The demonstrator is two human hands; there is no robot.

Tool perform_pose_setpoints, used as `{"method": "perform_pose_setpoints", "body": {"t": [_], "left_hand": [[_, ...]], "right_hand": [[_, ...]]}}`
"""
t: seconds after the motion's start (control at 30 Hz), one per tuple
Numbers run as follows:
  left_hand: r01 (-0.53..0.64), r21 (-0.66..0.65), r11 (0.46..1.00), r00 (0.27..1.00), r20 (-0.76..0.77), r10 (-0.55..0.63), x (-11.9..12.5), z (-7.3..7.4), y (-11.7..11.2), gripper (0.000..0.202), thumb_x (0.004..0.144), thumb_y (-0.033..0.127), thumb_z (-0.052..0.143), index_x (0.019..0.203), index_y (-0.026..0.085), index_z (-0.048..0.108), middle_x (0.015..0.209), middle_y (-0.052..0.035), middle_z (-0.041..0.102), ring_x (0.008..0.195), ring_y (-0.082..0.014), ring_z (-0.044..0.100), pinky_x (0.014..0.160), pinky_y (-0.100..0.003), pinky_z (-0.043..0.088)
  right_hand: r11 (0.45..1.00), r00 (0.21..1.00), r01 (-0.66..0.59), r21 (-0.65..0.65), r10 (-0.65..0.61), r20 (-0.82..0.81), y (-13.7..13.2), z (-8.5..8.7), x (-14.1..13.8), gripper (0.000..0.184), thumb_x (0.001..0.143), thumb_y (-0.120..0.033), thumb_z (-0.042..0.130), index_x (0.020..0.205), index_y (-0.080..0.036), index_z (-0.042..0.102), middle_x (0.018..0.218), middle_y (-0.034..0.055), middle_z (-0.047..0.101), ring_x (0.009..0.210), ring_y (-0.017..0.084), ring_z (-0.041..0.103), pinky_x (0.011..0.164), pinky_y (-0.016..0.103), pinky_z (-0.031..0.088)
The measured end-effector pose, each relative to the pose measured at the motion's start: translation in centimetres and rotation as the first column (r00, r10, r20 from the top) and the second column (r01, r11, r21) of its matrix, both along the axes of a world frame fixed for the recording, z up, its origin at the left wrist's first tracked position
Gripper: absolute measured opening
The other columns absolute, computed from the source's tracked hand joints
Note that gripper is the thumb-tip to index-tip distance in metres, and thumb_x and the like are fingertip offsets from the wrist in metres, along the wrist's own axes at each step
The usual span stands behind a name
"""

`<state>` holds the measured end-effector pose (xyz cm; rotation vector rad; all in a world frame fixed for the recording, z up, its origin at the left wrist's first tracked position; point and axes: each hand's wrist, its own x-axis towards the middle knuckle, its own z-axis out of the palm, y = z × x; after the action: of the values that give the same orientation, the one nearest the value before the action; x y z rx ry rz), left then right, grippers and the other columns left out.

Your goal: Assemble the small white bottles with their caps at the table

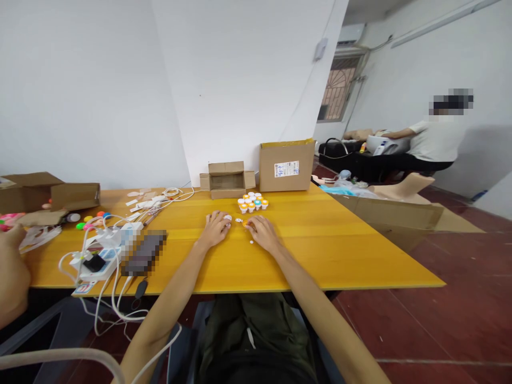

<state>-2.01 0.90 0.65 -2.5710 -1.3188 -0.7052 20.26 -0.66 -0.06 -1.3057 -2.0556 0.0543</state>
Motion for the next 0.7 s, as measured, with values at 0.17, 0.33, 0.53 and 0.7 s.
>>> {"method": "perform_pose_setpoints", "body": {"t": [0.17, 0.33, 0.53, 0.7], "left_hand": [[-0.014, -0.009, 1.0, 1.0, 0.016, 0.014, 0.0, -0.1, 0.2, 0.03, 0.098, 0.026, 0.043, 0.115, 0.031, 0.067, 0.129, -0.0084, 0.061, 0.122, -0.029, 0.047, 0.1, -0.049, 0.041], [-0.036, -0.034, 0.999, 0.998, 0.046, 0.038, -0.2, -0.4, 0.5, 0.032, 0.098, 0.025, 0.044, 0.121, 0.033, 0.064, 0.129, -0.0081, 0.059, 0.119, -0.0278, 0.047, 0.098, -0.047, 0.042], [-0.036, -0.068, 0.997, 0.997, 0.071, 0.041, -0.4, -0.6, 0.8, 0.032, 0.099, 0.025, 0.044, 0.122, 0.034, 0.064, 0.128, -0.0073, 0.057, 0.117, -0.0265, 0.049, 0.097, -0.044, 0.043], [-0.027, -0.099, 0.995, 0.996, 0.08, 0.035, -0.4, -0.5, 0.9, 0.033, 0.099, 0.024, 0.043, 0.124, 0.034, 0.063, 0.128, -0.0073, 0.056, 0.116, -0.0256, 0.05, 0.097, -0.043, 0.044]], "right_hand": [[0.999, 0.998, -0.047, 0.021, 0.046, 0.042, -0.4, 0.2, -0.5, 0.01, 0.092, -0.02, 0.061, 0.088, -0.024, 0.068, 0.095, 0.0051, 0.073, 0.094, 0.022, 0.062, 0.084, 0.033, 0.044], [0.991, 0.989, -0.121, 0.048, 0.117, 0.09, -0.7, 0.3, -1.1, 0.01, 0.094, -0.021, 0.059, 0.091, -0.025, 0.068, 0.099, 0.0045, 0.073, 0.096, 0.022, 0.061, 0.086, 0.034, 0.042], [0.984, 0.975, -0.178, 0.022, 0.173, 0.136, -0.9, 0.5, -1.4, 0.009, 0.094, -0.023, 0.062, 0.089, -0.026, 0.069, 0.1, 0.0039, 0.073, 0.098, 0.021, 0.06, 0.087, 0.034, 0.042], [0.986, 0.985, -0.16, 0.039, 0.158, 0.067, -1.1, 1.1, -0.4, 0.009, 0.094, -0.024, 0.06, 0.097, -0.025, 0.069, 0.111, 0.006, 0.072, 0.104, 0.023, 0.06, 0.09, 0.036, 0.043]]}}
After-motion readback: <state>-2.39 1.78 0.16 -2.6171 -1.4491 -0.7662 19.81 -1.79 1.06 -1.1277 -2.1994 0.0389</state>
